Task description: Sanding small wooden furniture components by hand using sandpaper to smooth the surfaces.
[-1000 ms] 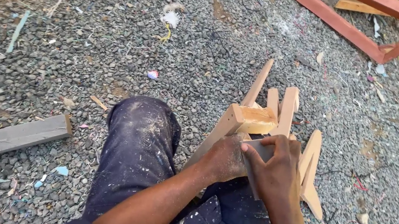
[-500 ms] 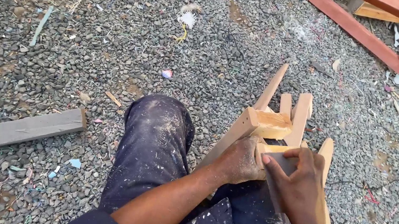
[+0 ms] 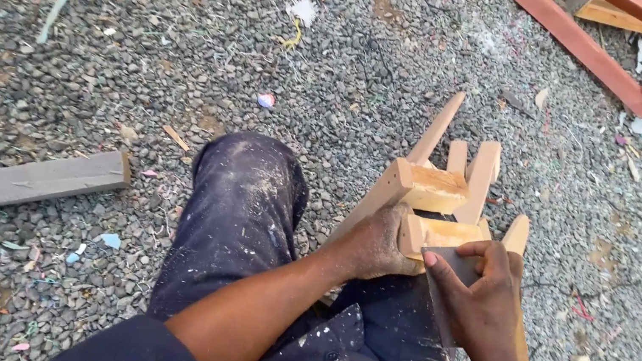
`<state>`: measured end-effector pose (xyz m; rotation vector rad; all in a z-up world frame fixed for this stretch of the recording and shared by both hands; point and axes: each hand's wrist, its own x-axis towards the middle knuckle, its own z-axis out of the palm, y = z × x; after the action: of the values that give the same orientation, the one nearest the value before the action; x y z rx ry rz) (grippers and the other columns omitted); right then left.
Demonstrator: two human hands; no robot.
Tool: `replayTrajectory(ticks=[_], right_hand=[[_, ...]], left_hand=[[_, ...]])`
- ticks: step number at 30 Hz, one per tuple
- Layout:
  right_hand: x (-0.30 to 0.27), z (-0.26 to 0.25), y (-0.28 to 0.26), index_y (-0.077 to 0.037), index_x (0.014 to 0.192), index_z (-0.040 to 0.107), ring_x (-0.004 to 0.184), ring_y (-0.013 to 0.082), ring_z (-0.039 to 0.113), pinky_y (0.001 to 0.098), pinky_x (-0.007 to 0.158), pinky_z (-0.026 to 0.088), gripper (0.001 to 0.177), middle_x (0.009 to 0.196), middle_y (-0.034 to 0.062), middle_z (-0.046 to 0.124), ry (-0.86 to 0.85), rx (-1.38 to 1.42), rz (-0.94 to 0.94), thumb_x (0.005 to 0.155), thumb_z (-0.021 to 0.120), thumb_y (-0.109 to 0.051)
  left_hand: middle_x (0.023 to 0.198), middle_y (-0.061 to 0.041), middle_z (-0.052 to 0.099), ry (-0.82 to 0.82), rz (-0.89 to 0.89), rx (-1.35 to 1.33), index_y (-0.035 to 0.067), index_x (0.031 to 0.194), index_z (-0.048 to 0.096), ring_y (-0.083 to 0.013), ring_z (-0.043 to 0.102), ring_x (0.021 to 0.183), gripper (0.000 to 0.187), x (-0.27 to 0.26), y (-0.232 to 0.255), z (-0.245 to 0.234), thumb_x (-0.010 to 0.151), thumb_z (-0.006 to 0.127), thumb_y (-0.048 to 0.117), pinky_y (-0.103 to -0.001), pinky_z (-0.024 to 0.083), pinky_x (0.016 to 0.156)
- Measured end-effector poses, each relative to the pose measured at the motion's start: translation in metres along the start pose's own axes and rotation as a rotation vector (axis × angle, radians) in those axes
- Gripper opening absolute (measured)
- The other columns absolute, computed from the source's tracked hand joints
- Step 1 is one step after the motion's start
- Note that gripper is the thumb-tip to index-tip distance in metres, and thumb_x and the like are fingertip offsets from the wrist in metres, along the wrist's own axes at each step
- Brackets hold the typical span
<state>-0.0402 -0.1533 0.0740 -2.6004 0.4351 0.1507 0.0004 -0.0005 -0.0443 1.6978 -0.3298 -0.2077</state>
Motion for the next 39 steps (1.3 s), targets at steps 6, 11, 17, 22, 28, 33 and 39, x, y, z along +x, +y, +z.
replayTrajectory(ticks=[6,11,17,22,28,33,39], right_hand=[[0.012,0.005,0.006,-0.014,0.105,0.065,0.104,0.0413,0.061,0.0543,0.092,0.048,0.056,0.107,0.0135,0.050,0.000,0.088,-0.049,0.072,0.090,-0.051],[0.024,0.008,-0.044,-0.017,0.108,0.062,0.110,0.0424,0.061,0.0542,0.091,0.049,0.048,0.118,0.0131,0.050,0.021,0.020,-0.063,0.078,0.085,-0.047],[0.009,-0.012,-0.048,-0.021,0.111,0.061,0.111,0.0482,0.063,0.0552,0.089,0.052,0.046,0.124,0.0116,0.050,-0.069,-0.128,-0.077,0.080,0.084,-0.046],[-0.011,-0.031,-0.031,-0.021,0.112,0.063,0.108,0.0518,0.065,0.0560,0.087,0.055,0.049,0.121,0.0130,0.052,-0.076,-0.229,-0.047,0.079,0.084,-0.050],[0.010,-0.023,-0.056,-0.021,0.111,0.062,0.113,0.0510,0.063,0.0544,0.084,0.056,0.044,0.124,0.0099,0.049,-0.025,-0.210,-0.128,0.080,0.083,-0.045],[0.027,-0.017,-0.068,-0.016,0.113,0.060,0.112,0.0530,0.062,0.0556,0.082,0.057,0.044,0.124,0.0156,0.049,-0.058,-0.096,-0.163,0.083,0.083,-0.039],[0.005,-0.014,-0.019,-0.012,0.114,0.057,0.086,0.0331,0.068,0.0384,0.059,0.069,0.048,0.116,0.0106,0.048,-0.153,-0.032,0.127,0.080,0.079,-0.039]], left_hand=[[0.100,-0.021,0.067,-0.097,-0.238,0.046,0.006,0.112,0.058,-0.0410,0.069,0.104,0.066,0.012,0.013,0.002,0.063,0.084,0.043,-0.049,0.056,0.087],[0.104,-0.032,0.067,0.002,-0.109,0.159,-0.003,0.127,0.055,-0.0489,0.066,0.103,0.070,0.001,0.042,0.002,0.070,0.081,0.030,-0.057,0.057,0.083],[0.103,-0.021,0.071,-0.033,-0.173,0.217,0.005,0.122,0.059,-0.0404,0.069,0.105,0.072,0.009,0.013,0.007,0.063,0.081,0.040,-0.049,0.057,0.086],[0.102,-0.016,0.072,-0.105,-0.213,0.204,0.013,0.118,0.060,-0.0367,0.070,0.105,0.066,0.014,0.018,0.002,0.064,0.077,0.045,-0.048,0.057,0.081],[0.101,-0.013,0.072,-0.130,-0.225,0.285,0.012,0.123,0.059,-0.0330,0.071,0.105,0.066,0.011,0.036,0.007,0.066,0.079,0.038,-0.044,0.058,0.083],[0.102,-0.020,0.071,-0.117,-0.263,0.184,0.005,0.116,0.063,-0.0409,0.069,0.106,0.056,0.005,0.053,-0.005,0.070,0.075,0.035,-0.050,0.055,0.088],[0.101,-0.011,0.073,-0.047,-0.039,0.155,0.007,0.110,0.061,-0.0278,0.071,0.090,0.056,0.003,0.024,-0.005,0.066,0.084,0.031,-0.041,0.056,0.079]])
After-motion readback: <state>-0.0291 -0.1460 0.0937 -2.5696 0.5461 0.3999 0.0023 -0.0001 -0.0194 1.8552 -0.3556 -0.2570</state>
